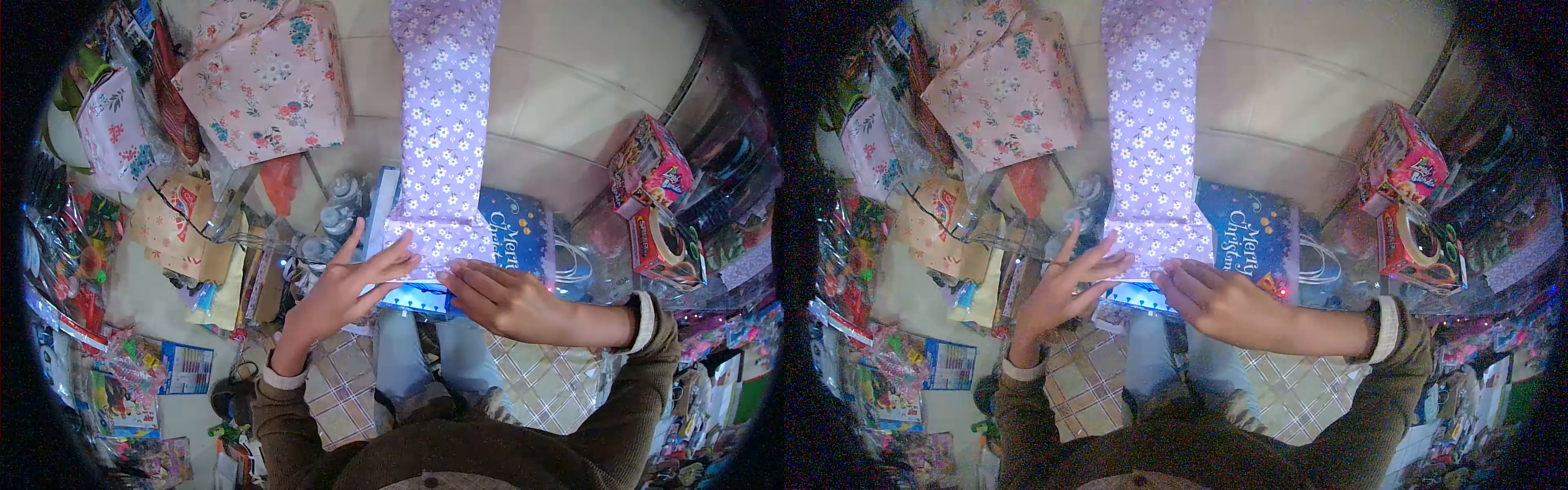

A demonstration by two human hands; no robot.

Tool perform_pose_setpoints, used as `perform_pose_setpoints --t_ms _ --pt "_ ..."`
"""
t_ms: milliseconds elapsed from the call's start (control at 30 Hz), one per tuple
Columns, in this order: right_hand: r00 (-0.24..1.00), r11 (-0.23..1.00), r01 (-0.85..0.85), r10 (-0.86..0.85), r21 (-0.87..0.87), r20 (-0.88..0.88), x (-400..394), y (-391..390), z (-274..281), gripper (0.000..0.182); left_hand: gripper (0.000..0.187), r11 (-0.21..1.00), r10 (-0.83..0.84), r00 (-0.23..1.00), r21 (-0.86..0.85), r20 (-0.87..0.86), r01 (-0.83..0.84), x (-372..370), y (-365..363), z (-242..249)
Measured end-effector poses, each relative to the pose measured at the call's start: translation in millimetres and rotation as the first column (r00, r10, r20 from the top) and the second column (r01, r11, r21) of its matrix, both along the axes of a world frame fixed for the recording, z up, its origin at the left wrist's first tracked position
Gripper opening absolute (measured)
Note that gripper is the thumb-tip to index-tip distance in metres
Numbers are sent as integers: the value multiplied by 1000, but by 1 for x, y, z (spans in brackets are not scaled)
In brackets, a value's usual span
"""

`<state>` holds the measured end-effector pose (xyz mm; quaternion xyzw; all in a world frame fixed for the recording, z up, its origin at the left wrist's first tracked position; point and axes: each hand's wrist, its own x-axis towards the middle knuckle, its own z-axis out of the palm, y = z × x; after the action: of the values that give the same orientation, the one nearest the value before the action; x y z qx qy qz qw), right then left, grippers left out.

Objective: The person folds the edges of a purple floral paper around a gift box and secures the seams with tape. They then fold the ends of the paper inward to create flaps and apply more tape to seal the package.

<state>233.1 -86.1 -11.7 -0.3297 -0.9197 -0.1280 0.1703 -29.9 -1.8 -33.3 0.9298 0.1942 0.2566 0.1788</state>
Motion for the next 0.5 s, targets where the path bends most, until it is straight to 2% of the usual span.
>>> perform_pose_setpoints --t_ms 67,167,267,367,500 --pt "999 1000 11 -11 -20 -39 -4 2 3 42 50 1000 15 1000 -17 21 -15 1 -3 5" --pt "999 999 40 -40 0 25 -9 4 5 39 52 998 56 993 -27 107 -53 0 -6 -3" --pt "998 999 37 -39 38 58 -14 4 8 48 56 999 44 988 4 146 -45 1 -6 -6" --pt "986 996 78 -84 48 145 -16 6 8 41 60 986 32 996 158 85 -45 -1 -3 -6" --pt "973 987 78 -106 141 205 -23 6 10 38 61 981 11 996 192 88 -28 -1 0 -11"
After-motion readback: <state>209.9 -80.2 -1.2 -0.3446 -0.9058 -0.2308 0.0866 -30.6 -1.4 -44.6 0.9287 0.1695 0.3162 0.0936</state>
